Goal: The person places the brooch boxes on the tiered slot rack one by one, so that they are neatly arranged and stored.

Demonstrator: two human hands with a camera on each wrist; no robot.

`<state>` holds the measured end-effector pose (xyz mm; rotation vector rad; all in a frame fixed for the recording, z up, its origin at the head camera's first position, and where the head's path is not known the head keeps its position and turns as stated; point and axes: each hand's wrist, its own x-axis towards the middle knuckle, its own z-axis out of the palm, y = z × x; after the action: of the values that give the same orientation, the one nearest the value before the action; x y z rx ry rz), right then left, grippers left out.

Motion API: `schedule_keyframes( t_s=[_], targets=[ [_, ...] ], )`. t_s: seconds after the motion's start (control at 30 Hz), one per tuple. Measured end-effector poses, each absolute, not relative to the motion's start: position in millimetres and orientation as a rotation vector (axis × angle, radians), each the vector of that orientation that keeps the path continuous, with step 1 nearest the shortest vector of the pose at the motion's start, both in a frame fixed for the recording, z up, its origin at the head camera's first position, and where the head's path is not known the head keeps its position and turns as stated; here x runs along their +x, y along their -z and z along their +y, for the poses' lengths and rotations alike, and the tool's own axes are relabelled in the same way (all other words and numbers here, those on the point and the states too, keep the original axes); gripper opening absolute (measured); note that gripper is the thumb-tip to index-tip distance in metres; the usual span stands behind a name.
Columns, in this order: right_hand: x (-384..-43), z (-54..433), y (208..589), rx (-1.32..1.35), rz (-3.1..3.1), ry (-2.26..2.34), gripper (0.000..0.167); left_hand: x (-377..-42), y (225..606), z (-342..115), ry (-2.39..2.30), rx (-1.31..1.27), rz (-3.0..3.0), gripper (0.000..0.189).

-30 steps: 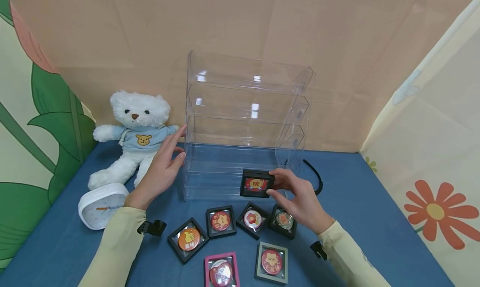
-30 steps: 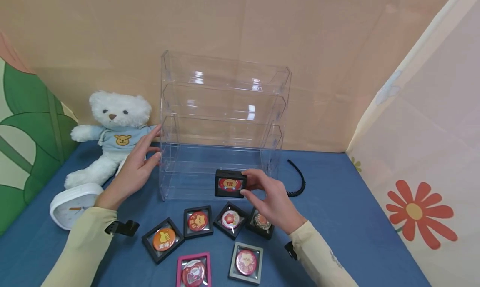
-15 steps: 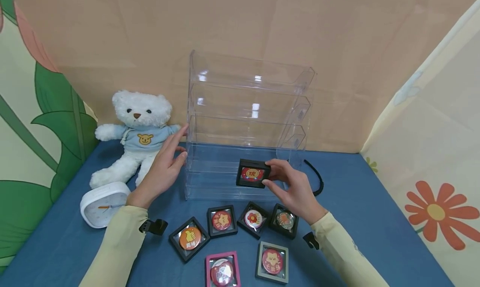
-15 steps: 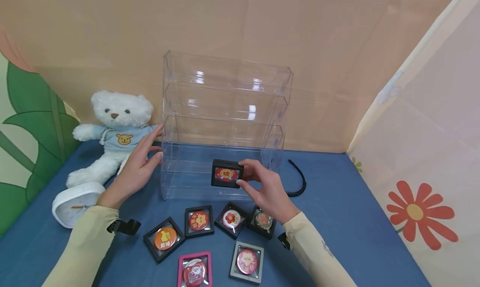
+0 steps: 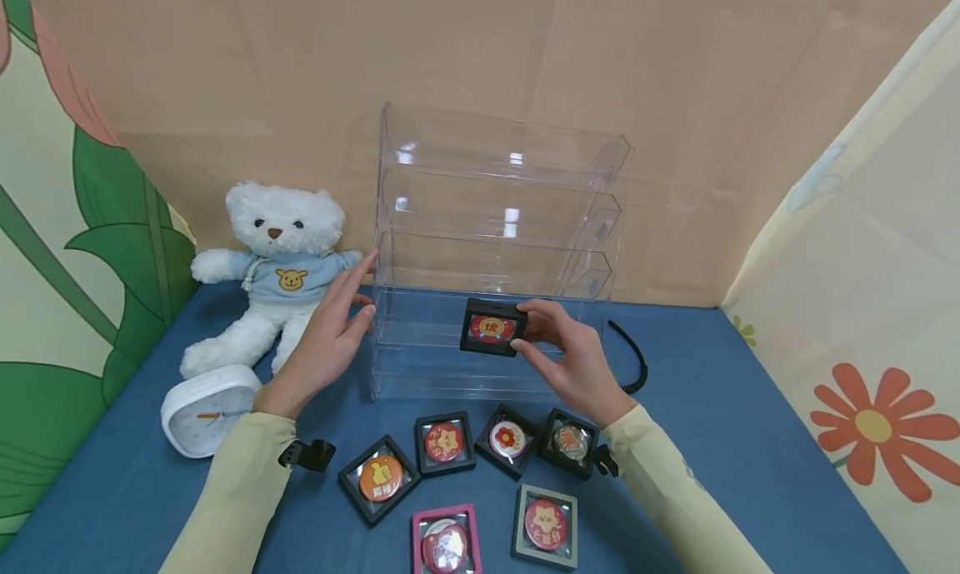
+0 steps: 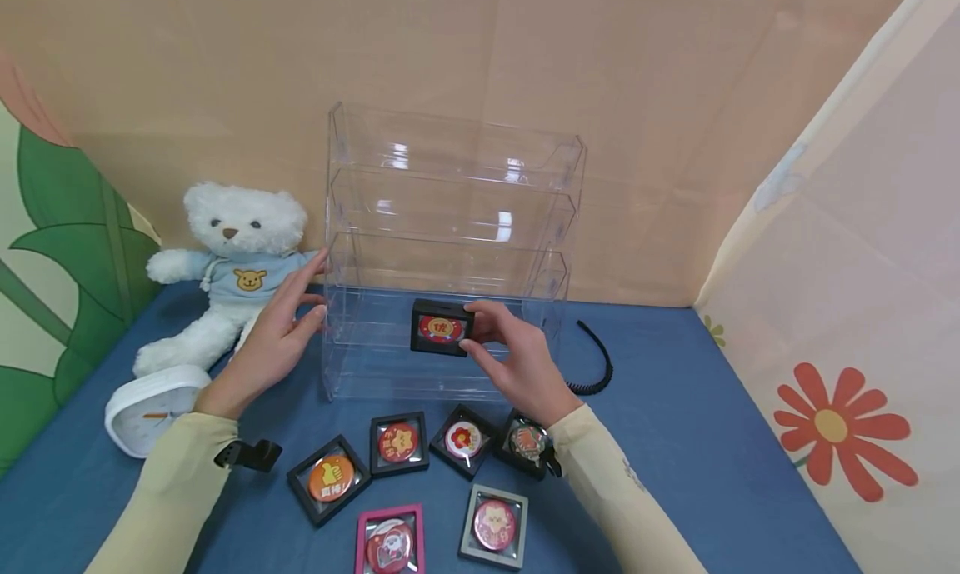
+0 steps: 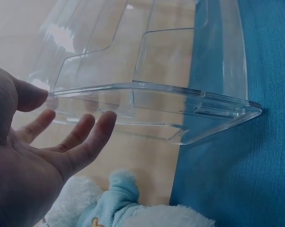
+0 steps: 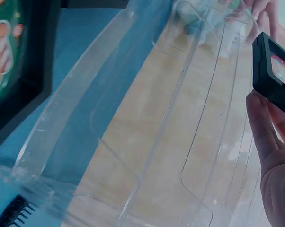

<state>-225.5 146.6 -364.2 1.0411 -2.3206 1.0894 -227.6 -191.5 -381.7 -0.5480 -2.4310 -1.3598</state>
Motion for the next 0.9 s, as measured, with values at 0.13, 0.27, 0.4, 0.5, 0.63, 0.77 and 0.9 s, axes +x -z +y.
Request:
schedule_keyframes(
  t_s=[0.13, 0.27, 0.4, 0.5, 0.63, 0.77, 0.9],
  targets=[
    [-231.3, 140.4, 361.4, 1.043, -2.311, -1.075, 0.053, -227.3, 383.0, -192.0, 1.36, -0.558, -2.424, 0.074],
    [-236.3, 135.9, 359.4, 1.033, -2.301, -1.075, 0.053, -227.5, 383.8, -192.6, 1.353, -0.559, -2.426, 0.073],
    [-240.9, 132.7, 359.2, 1.011, -2.295, -1.081, 0.052, -227.6, 383.7, -192.9, 1.353, -0.558, -2.428, 0.071],
    [-244.5, 130.2, 358.9, 1.001, -2.288, -1.083, 0.052, -227.4, 382.5, -192.8, 1.359, -0.566, -2.426, 0.07],
    [-249.1, 125.3, 356.0, 1.006, -2.275, -1.077, 0.051, -227.0, 382.3, -193.3, 1.364, -0.565, -2.429, 0.07],
    [-253.7, 120.4, 352.3, 1.022, -2.25, -1.078, 0.051, -227.4, 383.2, -193.4, 1.355, -0.568, -2.427, 0.07],
    [-258.5, 115.5, 351.3, 1.036, -2.227, -1.102, 0.05, -227.9, 383.7, -193.1, 1.35, -0.568, -2.424, 0.07]
  ],
)
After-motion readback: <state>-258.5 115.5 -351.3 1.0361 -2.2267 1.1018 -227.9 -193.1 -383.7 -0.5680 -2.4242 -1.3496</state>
